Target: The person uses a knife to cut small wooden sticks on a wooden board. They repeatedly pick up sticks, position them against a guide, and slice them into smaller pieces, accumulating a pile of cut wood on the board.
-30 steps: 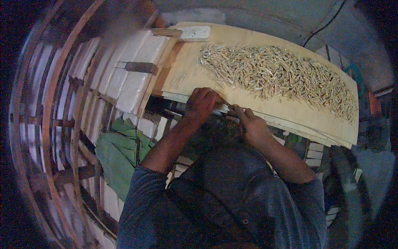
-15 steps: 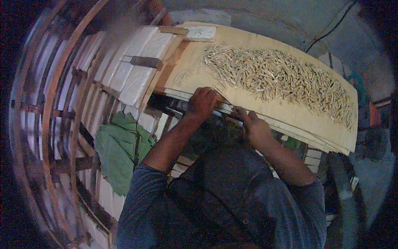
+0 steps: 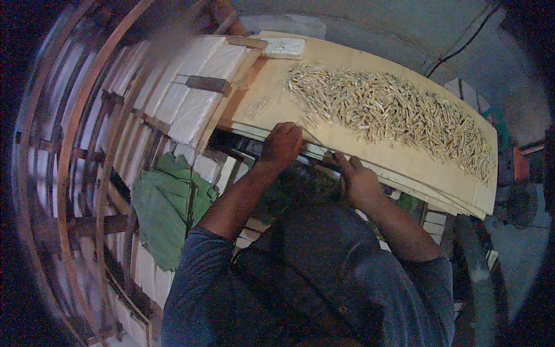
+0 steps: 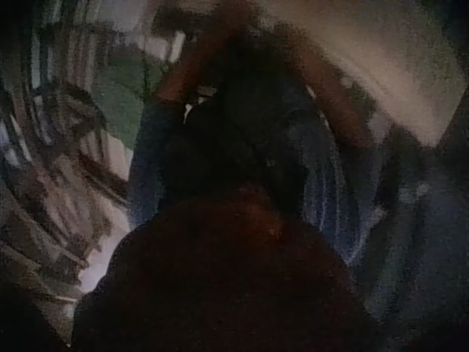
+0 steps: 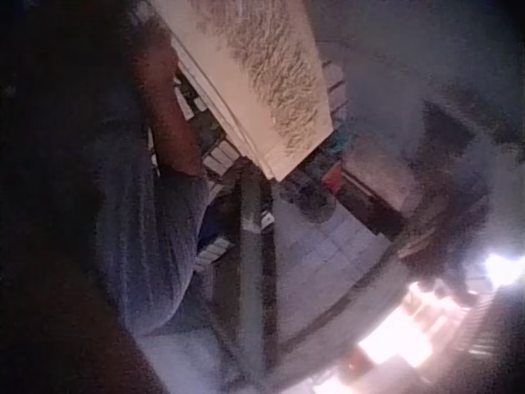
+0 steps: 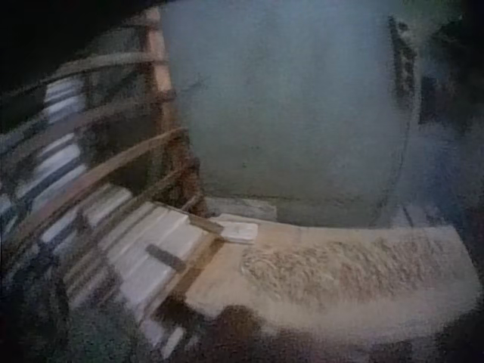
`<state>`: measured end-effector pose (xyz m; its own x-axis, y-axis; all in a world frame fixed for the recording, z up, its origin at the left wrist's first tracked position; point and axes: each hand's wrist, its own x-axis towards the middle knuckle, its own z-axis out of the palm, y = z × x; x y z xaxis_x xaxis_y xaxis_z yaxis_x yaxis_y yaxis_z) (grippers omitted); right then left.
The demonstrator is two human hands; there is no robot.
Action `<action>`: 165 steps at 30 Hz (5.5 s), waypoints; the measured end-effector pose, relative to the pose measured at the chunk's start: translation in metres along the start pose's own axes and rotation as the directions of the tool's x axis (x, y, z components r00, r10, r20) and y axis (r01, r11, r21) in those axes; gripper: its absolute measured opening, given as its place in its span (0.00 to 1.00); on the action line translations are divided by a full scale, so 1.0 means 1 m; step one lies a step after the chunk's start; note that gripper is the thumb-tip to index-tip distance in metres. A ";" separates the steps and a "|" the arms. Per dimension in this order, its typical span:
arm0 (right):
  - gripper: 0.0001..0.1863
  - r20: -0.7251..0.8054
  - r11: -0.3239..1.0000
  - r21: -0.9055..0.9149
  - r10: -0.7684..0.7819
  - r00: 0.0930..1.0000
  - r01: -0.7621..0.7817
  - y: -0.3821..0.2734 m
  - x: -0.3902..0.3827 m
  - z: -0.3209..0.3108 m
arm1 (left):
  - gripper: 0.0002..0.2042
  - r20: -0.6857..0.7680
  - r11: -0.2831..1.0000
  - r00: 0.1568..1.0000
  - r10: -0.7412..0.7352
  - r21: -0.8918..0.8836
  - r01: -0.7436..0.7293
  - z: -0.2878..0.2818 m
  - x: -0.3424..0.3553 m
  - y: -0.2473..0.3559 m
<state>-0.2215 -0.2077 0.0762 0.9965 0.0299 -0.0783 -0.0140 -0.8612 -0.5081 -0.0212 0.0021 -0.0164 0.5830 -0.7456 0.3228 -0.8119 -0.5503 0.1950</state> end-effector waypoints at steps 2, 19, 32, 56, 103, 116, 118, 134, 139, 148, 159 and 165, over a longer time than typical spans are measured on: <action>0.35 -0.006 1.000 -0.011 0.002 1.000 -0.002 -0.002 0.003 0.000 | 0.09 -0.161 0.992 0.979 0.125 0.010 -0.125 0.004 -0.001 0.003; 0.33 -0.058 0.995 -0.071 -0.072 0.996 0.068 0.008 0.045 0.045 | 0.07 -0.090 0.999 0.995 0.039 -0.006 -0.040 0.004 0.001 0.001; 0.42 -0.022 0.998 -0.031 -0.053 0.998 0.052 0.008 0.036 0.037 | 0.11 -0.041 1.000 0.999 0.002 -0.018 -0.003 -0.003 -0.002 0.003; 0.26 -0.215 0.971 0.154 -0.150 0.965 0.186 0.013 0.016 0.020 | 0.30 -0.062 0.890 0.889 -0.453 0.022 0.455 -0.023 0.026 -0.080; 0.29 -0.176 0.999 0.054 0.015 0.984 -0.006 0.010 0.040 0.026 | 0.21 -0.120 0.984 0.987 -0.103 -0.154 0.084 -0.023 0.015 -0.032; 0.34 -0.101 0.985 -0.175 -0.019 0.995 0.001 -0.005 0.080 0.037 | 0.12 -0.093 0.999 0.996 0.012 0.046 -0.007 -0.028 0.027 -0.011; 0.33 -0.041 0.987 -0.159 -0.003 0.999 -0.003 -0.004 0.069 0.031 | 0.11 -0.059 0.999 0.998 -0.002 0.054 0.005 -0.029 0.029 -0.011; 0.31 -0.061 0.987 -0.155 -0.042 0.997 0.032 0.004 0.050 0.030 | 0.06 -0.175 0.999 0.984 0.045 0.030 -0.041 -0.023 0.027 -0.017; 0.40 -0.095 0.993 -0.111 -0.049 0.994 0.039 0.001 0.074 0.039 | 0.06 -0.138 0.982 0.981 0.133 0.152 -0.112 -0.019 0.027 -0.016; 0.33 -0.063 0.992 -0.119 -0.059 0.996 0.051 0.004 0.045 0.023 | 0.05 -0.226 0.999 0.973 0.045 0.010 -0.044 -0.029 0.024 -0.012; 0.37 -0.004 0.989 -0.146 -0.009 1.000 0.009 0.003 0.053 0.028 | 0.06 -0.214 1.000 0.977 -0.027 0.004 0.029 -0.031 0.019 -0.014; 0.37 -0.089 0.989 -0.134 -0.070 0.994 0.057 -0.005 0.083 0.043 | 0.06 -0.213 0.998 0.976 0.042 0.060 -0.029 -0.015 0.016 -0.024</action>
<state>-0.1421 -0.1796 0.0353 0.9984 0.0445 0.0339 0.0542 -0.9183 -0.3921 0.0068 0.0090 -0.0023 0.5284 -0.6704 0.5209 -0.8252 -0.5498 0.1295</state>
